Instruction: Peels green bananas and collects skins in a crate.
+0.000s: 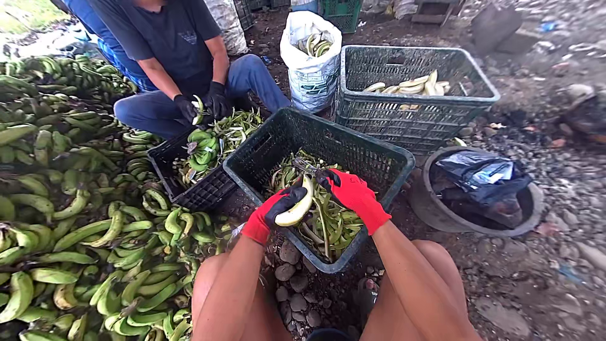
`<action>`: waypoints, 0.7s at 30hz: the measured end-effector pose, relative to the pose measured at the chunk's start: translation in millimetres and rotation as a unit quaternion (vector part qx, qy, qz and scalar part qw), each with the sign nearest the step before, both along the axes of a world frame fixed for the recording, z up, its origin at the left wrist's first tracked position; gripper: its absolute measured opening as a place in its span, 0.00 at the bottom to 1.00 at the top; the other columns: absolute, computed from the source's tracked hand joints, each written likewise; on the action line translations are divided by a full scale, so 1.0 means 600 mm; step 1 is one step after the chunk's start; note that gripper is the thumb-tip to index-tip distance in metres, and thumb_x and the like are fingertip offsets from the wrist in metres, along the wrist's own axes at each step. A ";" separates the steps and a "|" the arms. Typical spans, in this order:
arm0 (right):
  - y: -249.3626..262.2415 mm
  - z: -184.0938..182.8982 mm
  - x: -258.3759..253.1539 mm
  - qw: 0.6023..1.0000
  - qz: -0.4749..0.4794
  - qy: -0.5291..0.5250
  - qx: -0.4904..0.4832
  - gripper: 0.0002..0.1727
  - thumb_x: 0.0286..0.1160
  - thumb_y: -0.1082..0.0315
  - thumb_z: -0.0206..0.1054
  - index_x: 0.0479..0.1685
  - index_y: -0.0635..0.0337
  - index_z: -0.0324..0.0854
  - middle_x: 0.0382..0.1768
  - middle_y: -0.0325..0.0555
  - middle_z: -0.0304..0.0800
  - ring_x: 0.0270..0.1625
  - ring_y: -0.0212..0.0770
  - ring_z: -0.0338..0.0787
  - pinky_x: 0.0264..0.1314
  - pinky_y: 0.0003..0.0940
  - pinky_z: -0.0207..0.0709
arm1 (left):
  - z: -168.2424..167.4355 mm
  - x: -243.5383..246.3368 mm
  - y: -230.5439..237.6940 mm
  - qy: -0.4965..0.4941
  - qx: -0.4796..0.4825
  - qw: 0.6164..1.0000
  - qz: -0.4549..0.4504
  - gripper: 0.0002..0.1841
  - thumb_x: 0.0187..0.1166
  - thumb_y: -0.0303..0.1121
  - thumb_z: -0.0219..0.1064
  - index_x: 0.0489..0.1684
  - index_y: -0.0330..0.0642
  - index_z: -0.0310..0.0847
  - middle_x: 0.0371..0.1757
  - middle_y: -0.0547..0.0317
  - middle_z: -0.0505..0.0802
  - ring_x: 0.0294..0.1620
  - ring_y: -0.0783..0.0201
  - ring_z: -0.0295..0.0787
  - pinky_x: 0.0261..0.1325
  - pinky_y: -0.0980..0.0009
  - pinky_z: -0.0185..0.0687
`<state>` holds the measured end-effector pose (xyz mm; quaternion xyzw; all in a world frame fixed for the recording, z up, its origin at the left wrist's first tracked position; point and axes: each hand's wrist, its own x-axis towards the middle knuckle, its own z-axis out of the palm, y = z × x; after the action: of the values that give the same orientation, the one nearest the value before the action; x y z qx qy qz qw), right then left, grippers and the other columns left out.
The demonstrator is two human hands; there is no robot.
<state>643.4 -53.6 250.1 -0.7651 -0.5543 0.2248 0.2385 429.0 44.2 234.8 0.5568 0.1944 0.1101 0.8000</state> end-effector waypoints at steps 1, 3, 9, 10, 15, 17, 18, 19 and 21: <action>-0.004 0.005 -0.010 1.000 -0.008 0.012 -0.021 0.25 0.90 0.45 0.54 0.73 0.47 0.80 0.56 0.57 0.92 0.62 0.62 0.89 0.62 0.72 0.75 | -0.002 0.003 0.003 -0.001 0.015 0.998 0.064 0.21 0.87 0.48 0.54 0.72 0.50 0.72 0.45 0.58 0.93 0.39 0.65 0.92 0.43 0.68 0.91; -0.018 0.014 -0.049 0.997 -0.010 0.029 -0.071 0.27 0.91 0.47 0.53 0.81 0.49 0.75 0.63 0.60 0.89 0.70 0.63 0.86 0.71 0.70 0.72 | -0.010 0.010 0.002 0.020 0.097 0.964 0.246 0.22 0.90 0.54 0.48 0.71 0.53 0.73 0.44 0.60 0.91 0.36 0.68 0.88 0.40 0.70 0.88; -0.057 0.047 -0.142 0.992 0.009 -0.038 -0.118 0.33 0.87 0.45 0.55 0.88 0.45 0.68 0.71 0.63 0.84 0.77 0.62 0.80 0.87 0.67 0.54 | 0.025 0.030 -0.018 0.332 0.273 0.764 0.481 0.28 0.89 0.35 0.58 0.84 0.30 0.60 0.73 0.29 0.79 0.74 0.43 0.78 0.75 0.50 0.74; -0.052 0.047 -0.134 0.993 -0.003 -0.036 -0.111 0.32 0.87 0.45 0.55 0.88 0.45 0.69 0.69 0.62 0.85 0.77 0.62 0.80 0.87 0.69 0.52 | 0.021 0.027 -0.022 0.273 0.256 0.791 0.485 0.25 0.91 0.37 0.55 0.83 0.34 0.63 0.67 0.36 0.83 0.66 0.50 0.82 0.69 0.54 0.79; -0.017 0.034 -0.043 0.998 -0.015 -0.021 -0.055 0.25 0.89 0.50 0.57 0.81 0.45 0.75 0.59 0.57 0.92 0.68 0.59 0.87 0.79 0.72 0.61 | 0.019 0.016 -0.023 0.024 0.100 0.964 0.246 0.21 0.90 0.41 0.51 0.78 0.50 0.69 0.46 0.60 0.91 0.41 0.70 0.89 0.47 0.69 0.88; -0.028 0.035 -0.037 0.998 0.001 -0.036 -0.060 0.27 0.88 0.49 0.57 0.83 0.42 0.73 0.61 0.56 0.91 0.70 0.58 0.86 0.82 0.72 0.57 | 0.018 0.017 -0.021 0.029 0.089 0.959 0.269 0.19 0.92 0.42 0.50 0.76 0.49 0.71 0.45 0.60 0.91 0.40 0.69 0.89 0.46 0.69 0.88; -0.038 0.033 -0.045 0.997 0.010 -0.040 -0.068 0.28 0.87 0.47 0.58 0.84 0.42 0.73 0.63 0.56 0.90 0.72 0.58 0.85 0.85 0.71 0.53 | 0.014 0.019 -0.019 0.027 0.083 0.947 0.308 0.18 0.92 0.43 0.50 0.72 0.49 0.74 0.44 0.60 0.90 0.39 0.70 0.88 0.45 0.70 0.87; -0.049 0.031 -0.057 0.996 0.020 -0.046 -0.075 0.29 0.87 0.45 0.57 0.84 0.42 0.72 0.65 0.57 0.89 0.74 0.59 0.83 0.87 0.71 0.51 | 0.010 0.020 -0.016 0.019 0.074 0.936 0.345 0.18 0.93 0.44 0.49 0.71 0.48 0.74 0.44 0.61 0.89 0.40 0.71 0.87 0.45 0.70 0.86; -0.066 0.032 -0.079 0.994 0.036 -0.061 -0.086 0.32 0.85 0.43 0.57 0.87 0.42 0.70 0.69 0.60 0.86 0.77 0.63 0.80 0.88 0.73 0.47 | 0.005 0.023 -0.014 -0.005 0.055 0.921 0.387 0.18 0.93 0.44 0.47 0.71 0.47 0.73 0.44 0.60 0.88 0.40 0.70 0.87 0.45 0.69 0.86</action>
<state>595.9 -93.3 269.3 -0.7746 -0.5736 0.2332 0.1289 442.6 35.8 238.0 0.4807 0.3847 0.4239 0.6643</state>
